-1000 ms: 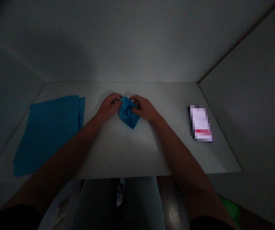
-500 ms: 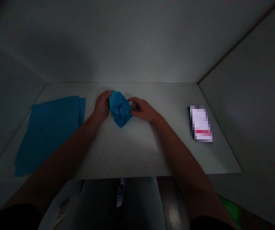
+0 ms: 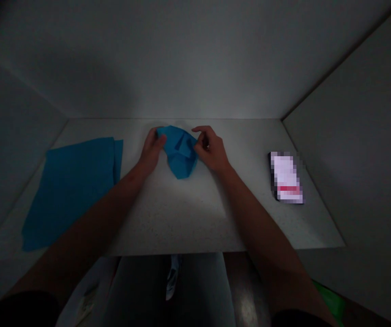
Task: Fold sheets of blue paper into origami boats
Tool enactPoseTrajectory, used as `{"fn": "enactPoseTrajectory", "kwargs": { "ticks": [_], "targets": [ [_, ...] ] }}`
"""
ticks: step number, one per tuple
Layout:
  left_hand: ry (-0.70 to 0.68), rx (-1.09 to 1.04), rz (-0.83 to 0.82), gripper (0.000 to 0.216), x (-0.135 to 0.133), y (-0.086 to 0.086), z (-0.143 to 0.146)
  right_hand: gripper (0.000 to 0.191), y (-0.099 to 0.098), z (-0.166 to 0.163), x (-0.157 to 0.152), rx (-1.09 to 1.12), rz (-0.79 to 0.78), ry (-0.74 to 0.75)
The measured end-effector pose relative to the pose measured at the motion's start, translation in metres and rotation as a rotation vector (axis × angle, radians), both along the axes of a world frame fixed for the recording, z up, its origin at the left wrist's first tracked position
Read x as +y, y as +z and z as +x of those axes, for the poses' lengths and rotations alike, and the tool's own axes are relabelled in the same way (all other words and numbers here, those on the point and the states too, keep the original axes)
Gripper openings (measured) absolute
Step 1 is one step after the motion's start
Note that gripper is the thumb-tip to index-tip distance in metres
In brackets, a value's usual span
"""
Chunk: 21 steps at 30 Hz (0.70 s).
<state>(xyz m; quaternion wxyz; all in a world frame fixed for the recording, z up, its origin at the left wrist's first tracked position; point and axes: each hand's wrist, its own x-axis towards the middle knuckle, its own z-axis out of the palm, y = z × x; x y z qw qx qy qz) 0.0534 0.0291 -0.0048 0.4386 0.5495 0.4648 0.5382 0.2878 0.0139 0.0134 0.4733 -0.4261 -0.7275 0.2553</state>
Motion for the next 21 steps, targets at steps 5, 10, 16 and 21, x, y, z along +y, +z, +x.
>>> {"fn": "enactPoseTrajectory", "kwargs": {
  "ticks": [5,10,16,21],
  "targets": [
    [-0.118,0.101,-0.052,0.055,-0.008,-0.006,0.001,0.033,-0.003,-0.001,0.002,0.033,0.015,0.069],
    [-0.163,0.081,-0.081,0.057,-0.008,-0.004,-0.002,0.046,-0.005,-0.001,0.003,-0.003,-0.045,0.223],
    [-0.191,0.121,-0.036,0.046,-0.010,0.000,-0.003,0.044,-0.009,0.000,0.006,-0.008,-0.030,0.216],
    [-0.167,0.097,0.025,0.043,-0.008,0.002,-0.002,0.029,-0.017,0.003,0.014,-0.036,0.061,0.214]
  ]
}}
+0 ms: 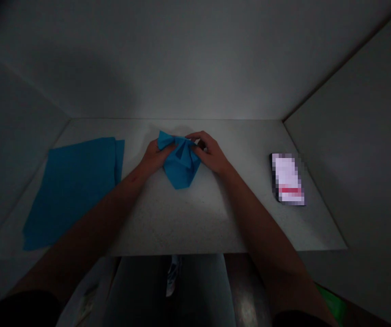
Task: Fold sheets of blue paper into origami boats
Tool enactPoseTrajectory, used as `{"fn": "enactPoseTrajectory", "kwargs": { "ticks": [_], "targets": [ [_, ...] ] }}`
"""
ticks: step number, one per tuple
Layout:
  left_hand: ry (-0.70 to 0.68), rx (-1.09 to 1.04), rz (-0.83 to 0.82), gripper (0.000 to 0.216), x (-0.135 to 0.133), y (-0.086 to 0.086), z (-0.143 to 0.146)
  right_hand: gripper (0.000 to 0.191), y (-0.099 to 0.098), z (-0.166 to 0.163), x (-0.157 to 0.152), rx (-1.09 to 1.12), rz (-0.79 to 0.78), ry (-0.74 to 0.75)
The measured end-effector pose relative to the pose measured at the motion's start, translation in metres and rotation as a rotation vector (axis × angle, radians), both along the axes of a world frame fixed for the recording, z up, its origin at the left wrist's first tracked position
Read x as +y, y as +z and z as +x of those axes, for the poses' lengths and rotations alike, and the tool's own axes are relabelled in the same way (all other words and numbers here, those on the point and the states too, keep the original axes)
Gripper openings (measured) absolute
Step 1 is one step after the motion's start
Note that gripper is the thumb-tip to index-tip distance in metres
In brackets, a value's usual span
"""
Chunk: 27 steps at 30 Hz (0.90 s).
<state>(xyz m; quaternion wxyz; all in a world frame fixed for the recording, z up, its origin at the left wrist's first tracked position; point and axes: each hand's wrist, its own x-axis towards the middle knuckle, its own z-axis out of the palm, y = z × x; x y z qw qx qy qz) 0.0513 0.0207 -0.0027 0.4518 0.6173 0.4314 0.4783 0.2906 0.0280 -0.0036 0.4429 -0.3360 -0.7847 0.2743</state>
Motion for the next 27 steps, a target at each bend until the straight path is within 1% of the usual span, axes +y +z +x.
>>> {"fn": "enactPoseTrajectory", "kwargs": {
  "ticks": [2,4,7,9,11,12,15,17,19,22,24,27],
  "targets": [
    [-0.004,-0.022,-0.002,0.046,-0.001,0.002,0.002,0.028,0.000,0.000,0.000,-0.039,0.068,-0.024],
    [-0.005,-0.013,-0.013,0.048,-0.002,0.003,0.003,0.025,0.003,-0.001,-0.001,-0.076,0.156,-0.103],
    [0.004,0.023,0.011,0.047,-0.004,0.003,0.003,0.009,0.010,-0.004,-0.006,-0.141,0.269,-0.227],
    [0.012,0.030,0.030,0.047,-0.005,0.003,0.003,0.010,0.014,-0.005,-0.009,-0.199,0.312,-0.246],
    [0.009,0.028,0.045,0.047,-0.006,0.004,0.002,0.011,0.016,-0.006,-0.011,-0.241,0.323,-0.250],
    [-0.003,0.029,0.056,0.047,-0.007,0.005,0.002,0.013,0.016,-0.007,-0.012,-0.251,0.318,-0.257],
    [-0.078,0.058,0.126,0.048,-0.009,0.009,0.002,0.029,0.017,-0.008,-0.012,-0.260,0.279,-0.306],
    [-0.124,0.084,0.172,0.050,-0.010,0.010,0.003,0.030,0.017,-0.009,-0.012,-0.257,0.257,-0.337],
    [-0.137,0.095,0.190,0.051,-0.010,0.011,0.004,0.026,0.018,-0.009,-0.012,-0.242,0.238,-0.345],
    [-0.106,0.093,0.165,0.050,-0.009,0.009,0.005,0.023,0.019,-0.010,-0.011,-0.151,0.202,-0.312],
    [-0.067,0.102,0.142,0.049,-0.008,0.007,0.004,0.026,0.020,-0.010,-0.010,-0.044,0.161,-0.266],
    [0.004,0.113,0.134,0.049,-0.006,0.005,0.003,0.034,0.019,-0.009,-0.007,0.153,0.048,-0.218]
  ]
}}
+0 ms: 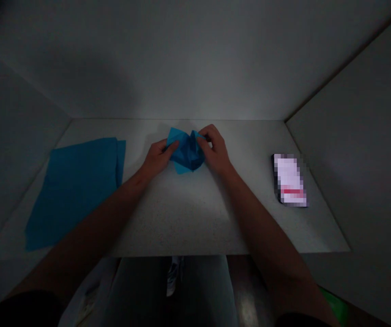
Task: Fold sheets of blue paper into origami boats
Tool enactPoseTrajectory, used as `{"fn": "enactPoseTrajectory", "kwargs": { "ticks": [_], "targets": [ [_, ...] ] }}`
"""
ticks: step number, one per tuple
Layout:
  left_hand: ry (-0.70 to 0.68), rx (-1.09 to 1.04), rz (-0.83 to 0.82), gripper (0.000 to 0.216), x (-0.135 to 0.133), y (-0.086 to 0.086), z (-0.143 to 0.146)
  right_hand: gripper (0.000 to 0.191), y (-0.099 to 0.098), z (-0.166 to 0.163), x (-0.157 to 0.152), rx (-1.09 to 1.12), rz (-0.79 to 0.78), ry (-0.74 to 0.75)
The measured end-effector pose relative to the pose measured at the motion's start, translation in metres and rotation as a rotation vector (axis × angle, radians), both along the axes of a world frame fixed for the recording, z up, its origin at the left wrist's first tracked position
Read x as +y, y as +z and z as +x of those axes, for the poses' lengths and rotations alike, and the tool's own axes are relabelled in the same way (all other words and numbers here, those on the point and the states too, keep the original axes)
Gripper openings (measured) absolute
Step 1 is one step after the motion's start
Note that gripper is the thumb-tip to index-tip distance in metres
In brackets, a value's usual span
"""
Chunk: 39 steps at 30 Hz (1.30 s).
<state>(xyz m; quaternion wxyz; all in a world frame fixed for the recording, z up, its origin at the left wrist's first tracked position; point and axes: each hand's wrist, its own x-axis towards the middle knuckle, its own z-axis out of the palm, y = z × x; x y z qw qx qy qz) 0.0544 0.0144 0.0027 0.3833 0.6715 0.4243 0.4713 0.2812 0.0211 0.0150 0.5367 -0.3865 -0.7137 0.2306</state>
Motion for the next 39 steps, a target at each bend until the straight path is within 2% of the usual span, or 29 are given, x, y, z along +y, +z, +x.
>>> {"fn": "enactPoseTrajectory", "kwargs": {
  "ticks": [6,14,19,24,28,30,32,34,35,37,39],
  "targets": [
    [0.113,-0.070,-0.058,0.050,0.002,-0.004,0.000,0.040,-0.006,0.012,0.012,0.307,-0.135,-0.168],
    [0.306,-0.302,-0.094,0.057,0.017,-0.016,-0.007,0.050,-0.021,0.045,0.035,0.361,-0.217,-0.306],
    [0.356,-0.231,-0.064,0.058,0.016,-0.014,-0.011,0.050,-0.031,0.060,0.039,0.241,-0.183,-0.375],
    [0.381,-0.131,-0.019,0.058,0.015,-0.012,-0.014,0.045,-0.022,0.080,0.034,0.107,-0.114,-0.465],
    [0.332,-0.022,-0.026,0.052,0.016,-0.011,-0.018,0.036,-0.018,0.105,0.031,-0.093,-0.176,-0.524],
    [0.355,0.062,-0.009,0.046,0.015,-0.009,-0.021,0.032,-0.019,0.114,0.029,-0.199,-0.199,-0.583],
    [0.475,0.131,0.100,0.041,0.011,-0.004,-0.024,0.031,-0.017,0.115,0.027,-0.265,-0.147,-0.685],
    [0.600,0.201,0.259,0.045,0.004,0.002,-0.025,0.034,-0.012,0.106,0.022,-0.307,-0.050,-0.767],
    [0.612,0.251,0.326,0.048,0.000,0.005,-0.024,0.035,-0.009,0.098,0.019,-0.335,-0.007,-0.769],
    [0.492,0.380,0.384,0.046,-0.009,0.008,-0.020,0.034,-0.003,0.074,0.009,-0.435,0.022,-0.654],
    [0.258,0.529,0.356,0.043,-0.017,0.006,-0.011,0.035,-0.002,0.045,-0.006,-0.577,-0.013,-0.470]
  ]
}}
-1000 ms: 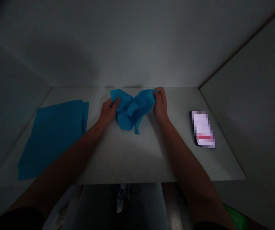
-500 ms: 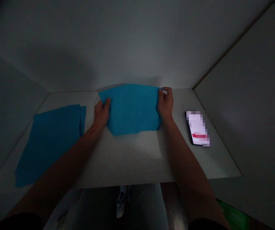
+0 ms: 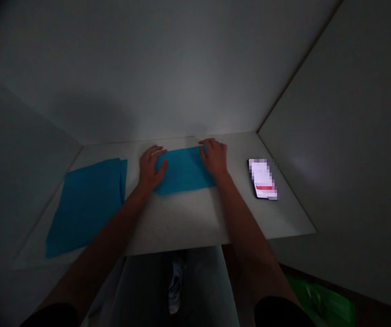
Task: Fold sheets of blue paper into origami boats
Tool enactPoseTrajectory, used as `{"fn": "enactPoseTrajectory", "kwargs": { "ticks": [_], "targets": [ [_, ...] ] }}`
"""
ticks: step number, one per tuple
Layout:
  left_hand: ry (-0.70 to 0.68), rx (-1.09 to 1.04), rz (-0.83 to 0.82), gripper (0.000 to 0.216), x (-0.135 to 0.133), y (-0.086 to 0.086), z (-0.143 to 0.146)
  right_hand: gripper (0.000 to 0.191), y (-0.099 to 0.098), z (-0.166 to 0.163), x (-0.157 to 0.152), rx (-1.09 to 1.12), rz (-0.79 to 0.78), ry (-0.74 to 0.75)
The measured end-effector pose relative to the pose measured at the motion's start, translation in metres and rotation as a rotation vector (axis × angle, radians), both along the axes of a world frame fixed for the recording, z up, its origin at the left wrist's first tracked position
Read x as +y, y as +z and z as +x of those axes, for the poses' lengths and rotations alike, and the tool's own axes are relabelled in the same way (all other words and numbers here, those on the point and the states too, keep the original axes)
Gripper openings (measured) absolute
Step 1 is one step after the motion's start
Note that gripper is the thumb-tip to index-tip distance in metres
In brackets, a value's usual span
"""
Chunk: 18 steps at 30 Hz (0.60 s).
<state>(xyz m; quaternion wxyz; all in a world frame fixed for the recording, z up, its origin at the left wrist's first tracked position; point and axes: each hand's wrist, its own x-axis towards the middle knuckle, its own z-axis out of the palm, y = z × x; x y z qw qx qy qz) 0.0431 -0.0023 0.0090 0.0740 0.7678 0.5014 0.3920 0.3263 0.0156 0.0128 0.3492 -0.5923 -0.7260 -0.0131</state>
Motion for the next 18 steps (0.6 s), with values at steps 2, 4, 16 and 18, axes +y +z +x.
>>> {"fn": "enactPoseTrajectory", "kwargs": {
  "ticks": [2,4,16,18],
  "targets": [
    [-0.146,0.179,-0.133,0.047,-0.005,-0.005,0.009,0.042,-0.006,-0.027,-0.016,-0.101,-0.147,0.124],
    [-0.205,0.324,-0.231,0.056,-0.008,-0.011,0.014,0.050,-0.015,-0.044,-0.031,-0.167,-0.266,0.170],
    [-0.182,0.528,-0.373,0.095,-0.093,-0.011,0.012,0.076,-0.025,-0.003,-0.117,-0.197,-0.409,-0.064],
    [-0.173,0.531,-0.339,0.095,-0.111,-0.012,0.006,0.075,-0.022,0.002,-0.134,-0.217,-0.447,-0.106]
  ]
}}
